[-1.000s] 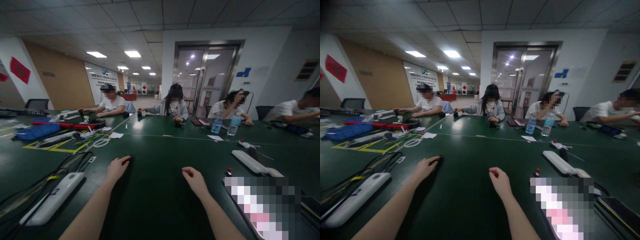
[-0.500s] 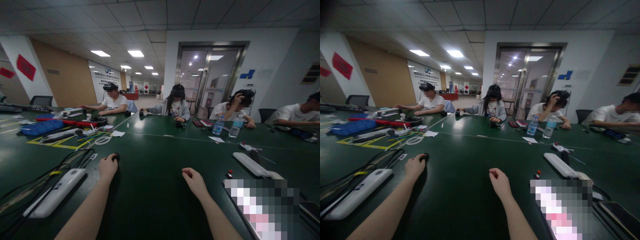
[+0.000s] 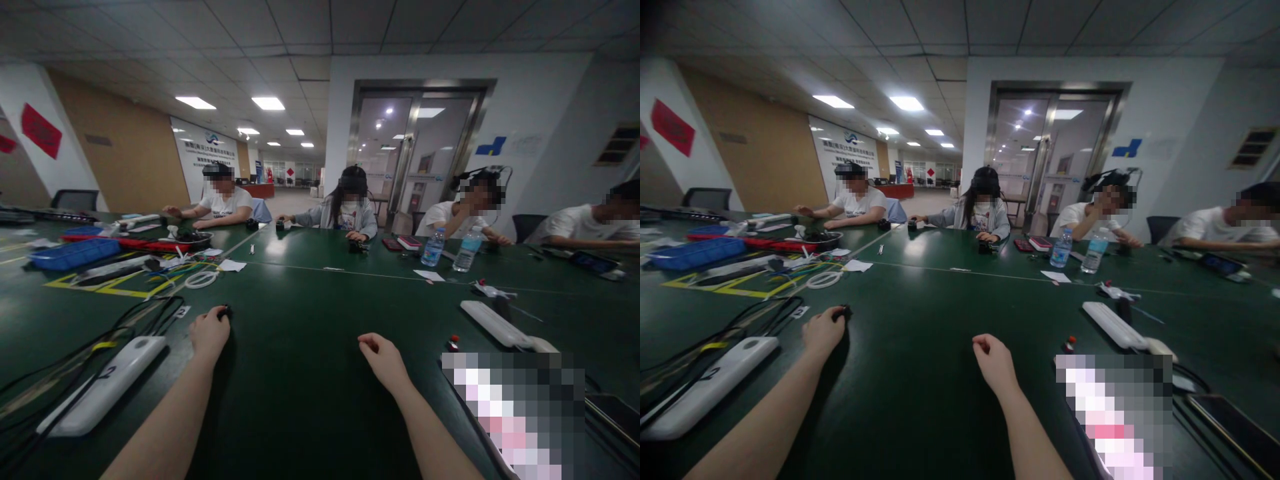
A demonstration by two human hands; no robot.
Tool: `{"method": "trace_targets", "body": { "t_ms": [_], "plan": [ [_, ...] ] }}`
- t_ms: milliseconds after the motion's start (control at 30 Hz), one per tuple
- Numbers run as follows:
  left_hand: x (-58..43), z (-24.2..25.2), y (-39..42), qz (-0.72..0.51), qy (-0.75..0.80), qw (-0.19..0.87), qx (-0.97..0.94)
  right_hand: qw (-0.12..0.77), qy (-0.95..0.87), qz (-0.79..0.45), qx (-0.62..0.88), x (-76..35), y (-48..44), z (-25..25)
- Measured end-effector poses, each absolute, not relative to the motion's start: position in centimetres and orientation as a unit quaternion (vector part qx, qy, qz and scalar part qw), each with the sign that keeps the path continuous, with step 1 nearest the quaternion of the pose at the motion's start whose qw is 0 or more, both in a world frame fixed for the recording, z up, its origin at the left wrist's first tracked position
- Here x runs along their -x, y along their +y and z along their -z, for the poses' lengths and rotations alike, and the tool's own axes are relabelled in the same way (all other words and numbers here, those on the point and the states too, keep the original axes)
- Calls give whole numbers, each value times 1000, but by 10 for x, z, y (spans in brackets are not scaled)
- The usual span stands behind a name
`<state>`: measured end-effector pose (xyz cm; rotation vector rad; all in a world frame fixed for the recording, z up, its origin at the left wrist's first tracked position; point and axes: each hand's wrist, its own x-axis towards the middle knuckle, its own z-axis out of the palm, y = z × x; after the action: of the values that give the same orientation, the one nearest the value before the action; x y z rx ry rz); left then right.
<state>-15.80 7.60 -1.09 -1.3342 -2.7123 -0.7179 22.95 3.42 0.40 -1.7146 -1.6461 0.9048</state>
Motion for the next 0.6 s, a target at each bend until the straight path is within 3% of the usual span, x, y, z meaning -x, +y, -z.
{"method": "trace_targets", "body": {
  "t_ms": [600],
  "plan": [
    [157, 9, 76, 256, -878, -28, 405, 289, -616, -347, 645, -228, 32, -5]
  ]
}}
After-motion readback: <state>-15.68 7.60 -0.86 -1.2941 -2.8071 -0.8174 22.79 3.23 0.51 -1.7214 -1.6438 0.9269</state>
